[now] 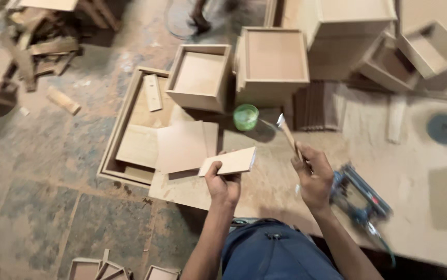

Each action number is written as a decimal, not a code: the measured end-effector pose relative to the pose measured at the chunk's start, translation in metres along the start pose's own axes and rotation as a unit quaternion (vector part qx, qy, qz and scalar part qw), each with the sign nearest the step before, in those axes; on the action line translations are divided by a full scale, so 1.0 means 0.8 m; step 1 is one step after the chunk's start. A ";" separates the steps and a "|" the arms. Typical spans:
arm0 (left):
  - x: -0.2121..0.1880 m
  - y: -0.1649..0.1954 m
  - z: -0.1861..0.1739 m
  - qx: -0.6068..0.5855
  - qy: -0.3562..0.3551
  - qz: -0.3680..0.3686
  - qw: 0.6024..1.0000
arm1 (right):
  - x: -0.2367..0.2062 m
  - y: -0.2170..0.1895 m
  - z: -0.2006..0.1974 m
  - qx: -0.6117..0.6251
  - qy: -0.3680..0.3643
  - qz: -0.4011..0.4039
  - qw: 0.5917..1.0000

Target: The person assembles small wooden boxes by applying glue to wooden pieces and joining them with a pneumatic nail gun. They repeatedly pick up pieces, apply glue, align them, and fasten them together, then place completed boxes on the floor.

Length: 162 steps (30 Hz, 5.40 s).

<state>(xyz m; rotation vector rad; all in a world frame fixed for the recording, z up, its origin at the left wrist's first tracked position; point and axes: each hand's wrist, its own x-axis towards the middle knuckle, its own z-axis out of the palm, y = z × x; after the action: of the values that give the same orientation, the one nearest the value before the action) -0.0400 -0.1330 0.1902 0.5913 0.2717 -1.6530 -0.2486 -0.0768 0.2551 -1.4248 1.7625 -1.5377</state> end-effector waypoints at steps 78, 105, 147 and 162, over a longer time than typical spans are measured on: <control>0.267 -0.336 0.048 0.804 0.050 0.142 0.575 | 0.026 0.335 -0.284 -0.004 -0.082 0.330 0.940; -0.094 -0.061 -0.244 0.528 0.107 0.021 0.842 | 0.111 0.228 0.023 0.083 -0.265 0.136 0.951; -0.043 -0.598 0.029 0.525 -0.173 -0.275 0.787 | 0.043 0.357 -0.515 0.364 0.149 0.328 0.859; -0.105 -0.559 0.039 0.714 -0.351 0.286 0.535 | 0.055 0.284 -0.489 0.541 0.031 0.273 0.795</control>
<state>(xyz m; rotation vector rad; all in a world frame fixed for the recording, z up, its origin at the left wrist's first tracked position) -0.4761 0.0017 0.1914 0.9323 -1.8885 -0.9646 -0.6802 0.0485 0.1875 -0.2538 0.8216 -1.7397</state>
